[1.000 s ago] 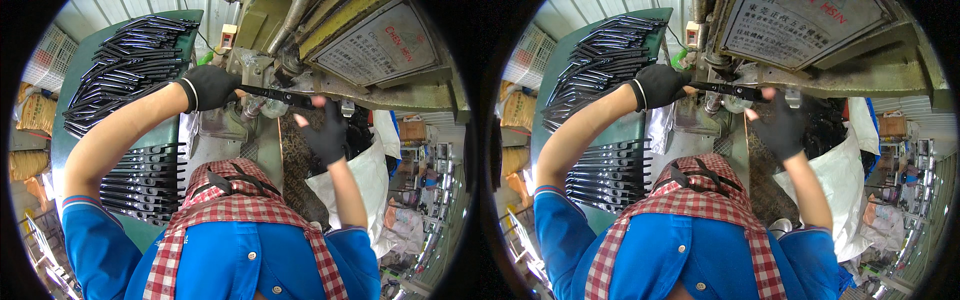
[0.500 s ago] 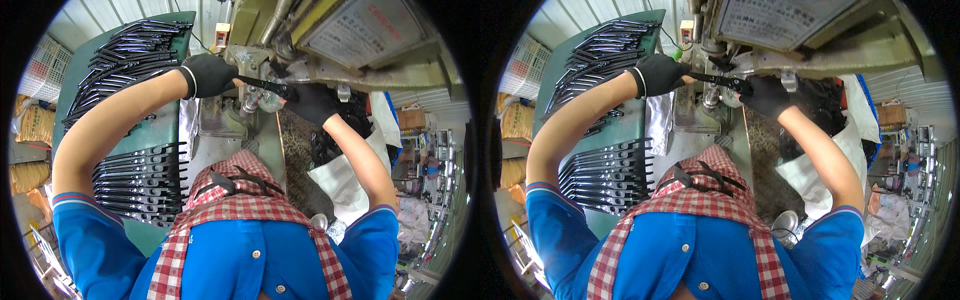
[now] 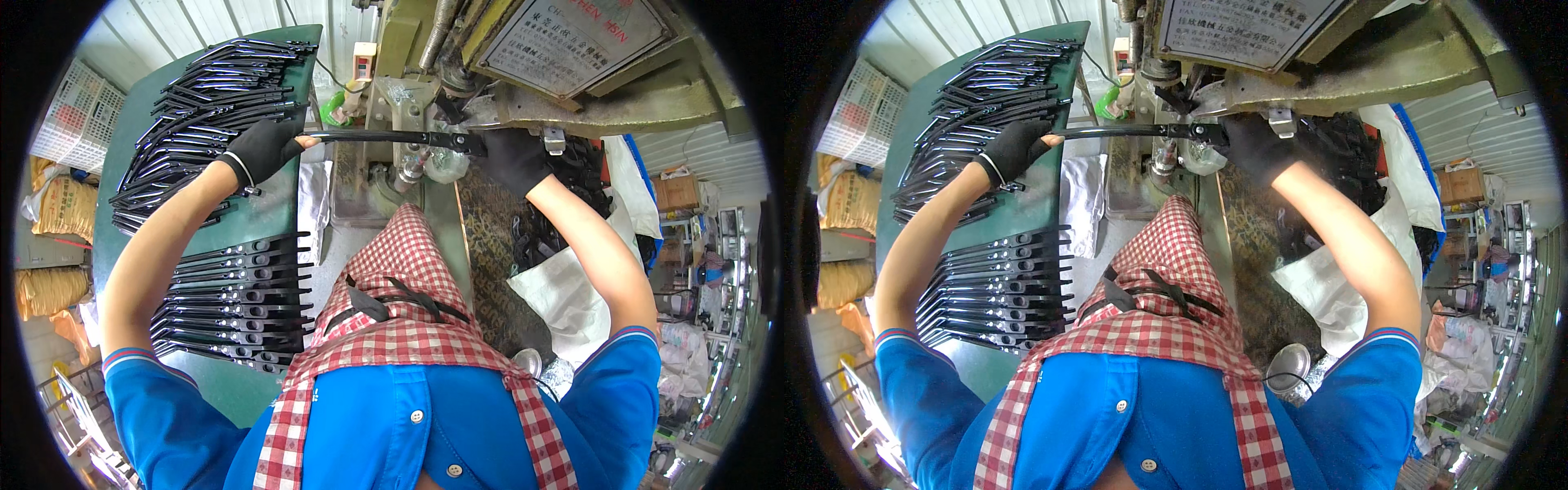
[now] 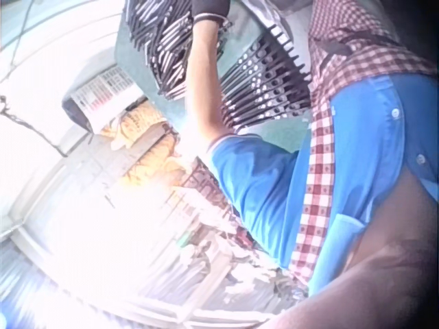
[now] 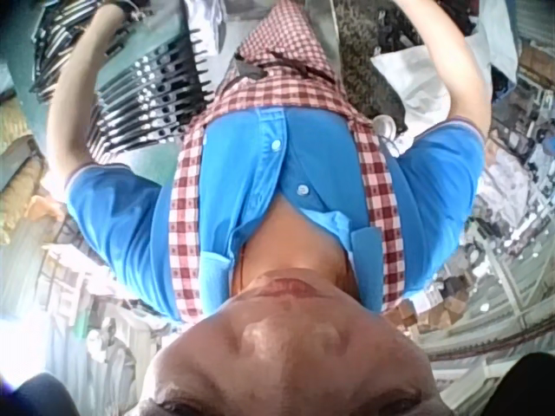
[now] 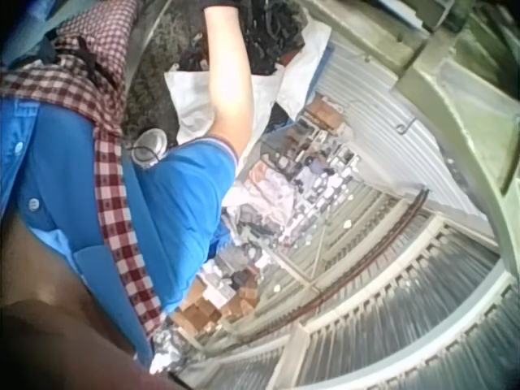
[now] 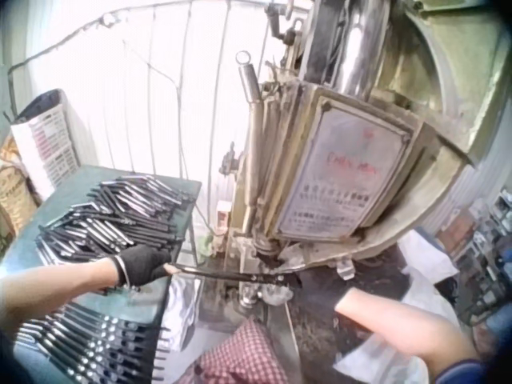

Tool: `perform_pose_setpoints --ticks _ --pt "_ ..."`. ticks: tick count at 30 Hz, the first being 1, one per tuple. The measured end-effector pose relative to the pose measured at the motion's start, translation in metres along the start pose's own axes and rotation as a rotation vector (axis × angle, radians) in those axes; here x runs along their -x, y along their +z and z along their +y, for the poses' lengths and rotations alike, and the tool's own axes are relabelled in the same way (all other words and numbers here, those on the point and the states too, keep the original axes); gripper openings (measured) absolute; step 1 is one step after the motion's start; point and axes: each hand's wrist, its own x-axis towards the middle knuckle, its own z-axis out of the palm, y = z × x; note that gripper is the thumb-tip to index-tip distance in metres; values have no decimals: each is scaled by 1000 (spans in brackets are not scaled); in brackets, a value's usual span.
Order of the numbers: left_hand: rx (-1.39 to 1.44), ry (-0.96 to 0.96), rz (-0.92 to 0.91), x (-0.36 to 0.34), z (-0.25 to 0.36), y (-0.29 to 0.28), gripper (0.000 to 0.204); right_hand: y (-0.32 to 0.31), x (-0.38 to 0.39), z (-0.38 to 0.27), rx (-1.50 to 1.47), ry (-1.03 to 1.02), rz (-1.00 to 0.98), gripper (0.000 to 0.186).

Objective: The person repeatedly picks up black metal rods from a pile, inserts them into a press machine, and operates the press to shape or cut them. The person then removes the processed rods and places them into a white bag. The cycle continues throughout the clip.

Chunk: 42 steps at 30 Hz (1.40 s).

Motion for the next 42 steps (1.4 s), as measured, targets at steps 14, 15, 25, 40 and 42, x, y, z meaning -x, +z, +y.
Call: perform_pose_setpoints --ticks 14,15,25,40,42 --pt "-333 324 328 -25 35 28 31 18 22 -32 61 41 286 32" --pt "-326 273 286 -26 40 33 26 10 28 -40 -51 -31 388 27" --pt "-218 164 180 -27 46 35 17 80 60 -40 -832 83 -127 14" --pt "-39 143 133 47 41 42 29 201 -25 49 -90 319 -286 23" --pt "-51 -27 55 113 12 49 27 170 -35 15 -57 471 -325 23"
